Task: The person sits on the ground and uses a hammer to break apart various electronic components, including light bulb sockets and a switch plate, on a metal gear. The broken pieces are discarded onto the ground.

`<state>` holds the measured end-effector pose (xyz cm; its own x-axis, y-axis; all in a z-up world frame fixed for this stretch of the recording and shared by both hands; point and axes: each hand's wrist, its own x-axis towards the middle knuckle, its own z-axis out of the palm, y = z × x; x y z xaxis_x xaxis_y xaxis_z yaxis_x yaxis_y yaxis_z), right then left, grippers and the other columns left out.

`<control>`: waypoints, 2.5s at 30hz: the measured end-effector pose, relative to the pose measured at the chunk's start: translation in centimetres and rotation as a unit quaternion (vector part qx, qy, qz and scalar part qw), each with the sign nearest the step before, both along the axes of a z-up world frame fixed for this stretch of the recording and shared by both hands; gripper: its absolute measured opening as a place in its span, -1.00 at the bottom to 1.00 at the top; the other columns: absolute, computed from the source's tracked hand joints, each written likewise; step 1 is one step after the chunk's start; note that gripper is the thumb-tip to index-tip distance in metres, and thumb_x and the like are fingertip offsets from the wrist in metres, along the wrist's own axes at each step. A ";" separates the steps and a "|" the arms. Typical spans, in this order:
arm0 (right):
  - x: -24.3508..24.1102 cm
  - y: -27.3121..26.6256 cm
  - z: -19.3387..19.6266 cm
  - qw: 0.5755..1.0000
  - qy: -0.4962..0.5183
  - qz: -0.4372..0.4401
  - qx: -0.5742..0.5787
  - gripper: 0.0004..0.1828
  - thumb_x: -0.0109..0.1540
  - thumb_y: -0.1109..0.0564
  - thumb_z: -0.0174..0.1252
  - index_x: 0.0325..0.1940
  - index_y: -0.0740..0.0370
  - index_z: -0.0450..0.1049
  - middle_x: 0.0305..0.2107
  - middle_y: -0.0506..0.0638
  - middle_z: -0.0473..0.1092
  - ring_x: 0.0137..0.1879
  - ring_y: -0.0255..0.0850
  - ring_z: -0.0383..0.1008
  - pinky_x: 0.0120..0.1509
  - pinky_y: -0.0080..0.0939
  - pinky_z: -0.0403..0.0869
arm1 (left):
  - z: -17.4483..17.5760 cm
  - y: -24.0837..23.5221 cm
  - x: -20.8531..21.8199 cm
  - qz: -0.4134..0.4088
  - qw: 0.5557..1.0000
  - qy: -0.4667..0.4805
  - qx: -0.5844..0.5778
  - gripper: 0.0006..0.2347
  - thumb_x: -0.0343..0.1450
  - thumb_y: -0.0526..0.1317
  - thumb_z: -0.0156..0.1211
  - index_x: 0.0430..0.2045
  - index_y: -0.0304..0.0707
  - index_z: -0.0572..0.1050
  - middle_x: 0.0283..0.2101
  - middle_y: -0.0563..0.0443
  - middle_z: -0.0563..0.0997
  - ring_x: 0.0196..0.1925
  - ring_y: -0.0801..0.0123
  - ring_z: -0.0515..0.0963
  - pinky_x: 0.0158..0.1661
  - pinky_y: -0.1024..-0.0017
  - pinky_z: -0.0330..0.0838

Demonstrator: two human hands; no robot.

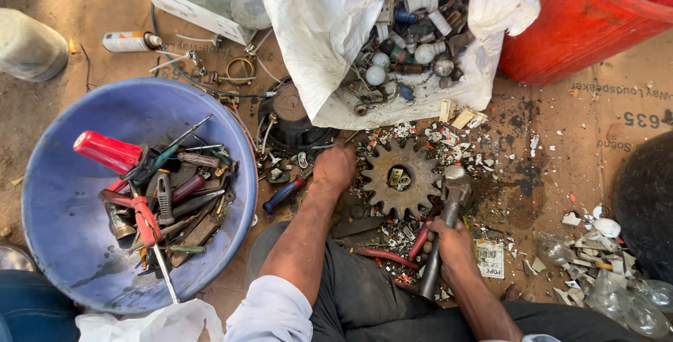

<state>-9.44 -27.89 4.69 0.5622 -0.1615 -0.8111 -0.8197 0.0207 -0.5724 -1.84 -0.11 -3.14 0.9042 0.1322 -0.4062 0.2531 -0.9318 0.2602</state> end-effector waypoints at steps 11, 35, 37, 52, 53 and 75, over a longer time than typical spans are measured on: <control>-0.2 -0.1 -0.6 0.999 -0.038 0.032 0.001 -0.84 0.21 0.25 0.11 -0.16 0.35 0.33 -0.55 0.04 0.34 -0.57 -0.16 0.36 -0.51 -0.12 0.43 | 8.4 4.8 -3.2 0.236 0.961 -0.147 0.014 -0.83 0.36 -0.26 0.17 -0.26 -0.19 0.64 -0.12 -0.27 0.64 -0.13 -0.05 0.68 -0.12 0.09 0.59; 1.0 2.3 1.6 0.934 -0.092 0.213 -0.271 -0.20 0.18 0.25 0.26 0.47 0.16 0.11 0.04 0.14 0.15 -0.11 -0.14 0.46 -0.13 -0.14 0.62 | 7.8 -0.4 3.8 0.246 0.905 -0.231 -0.261 -0.56 0.47 -0.30 0.08 0.28 -0.45 0.24 -0.06 -0.39 0.62 -0.61 0.40 0.66 -0.68 0.44 0.60; 0.8 2.5 2.0 0.935 -0.138 0.201 -0.259 -0.27 0.18 0.23 0.26 0.42 0.19 0.19 0.01 0.13 0.16 -0.07 -0.17 0.45 -0.11 -0.14 0.62 | 8.1 -0.4 3.9 0.252 0.901 -0.222 -0.273 -0.56 0.47 -0.33 0.03 0.28 -0.46 0.24 -0.08 -0.27 0.69 -0.62 0.41 0.64 -0.66 0.42 0.59; -0.5 2.7 0.0 0.955 -0.149 0.188 -0.176 -0.46 0.17 0.24 0.23 0.25 0.23 0.37 0.07 0.10 0.19 0.02 -0.13 0.48 0.03 -0.15 0.63 | 9.7 0.6 3.9 0.237 0.906 -0.187 -0.298 -0.50 0.48 -0.26 0.15 0.35 -0.43 0.26 -0.15 -0.23 0.73 -0.32 0.38 0.72 -0.28 0.44 0.59; -0.3 2.8 0.0 0.956 -0.138 0.190 -0.174 -0.47 0.17 0.24 0.22 0.25 0.22 0.36 0.09 0.09 0.18 0.04 -0.15 0.48 0.04 -0.15 0.61 | 10.3 0.8 3.9 0.245 0.939 -0.060 -0.233 -0.56 0.54 -0.18 0.08 0.34 -0.34 0.32 -0.18 -0.22 0.75 -0.35 0.35 0.72 -0.32 0.41 0.58; 24.4 10.7 -5.3 0.648 -0.437 0.514 -0.354 -0.74 0.21 0.15 0.17 -0.05 0.12 0.66 -0.26 0.24 0.54 -0.11 0.16 0.54 0.02 0.11 0.50 | 7.7 1.0 4.3 0.266 0.638 -0.208 -0.692 -0.30 0.36 -0.57 -0.03 0.46 -0.46 -0.13 0.50 -0.35 0.09 0.50 0.08 0.23 0.35 0.28 0.29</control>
<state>14.91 -17.16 -0.63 0.8628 0.5040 -0.0383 0.4501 -0.8006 -0.3955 2.47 0.88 4.58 0.9487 0.2394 -0.2067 0.0792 0.4528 0.8881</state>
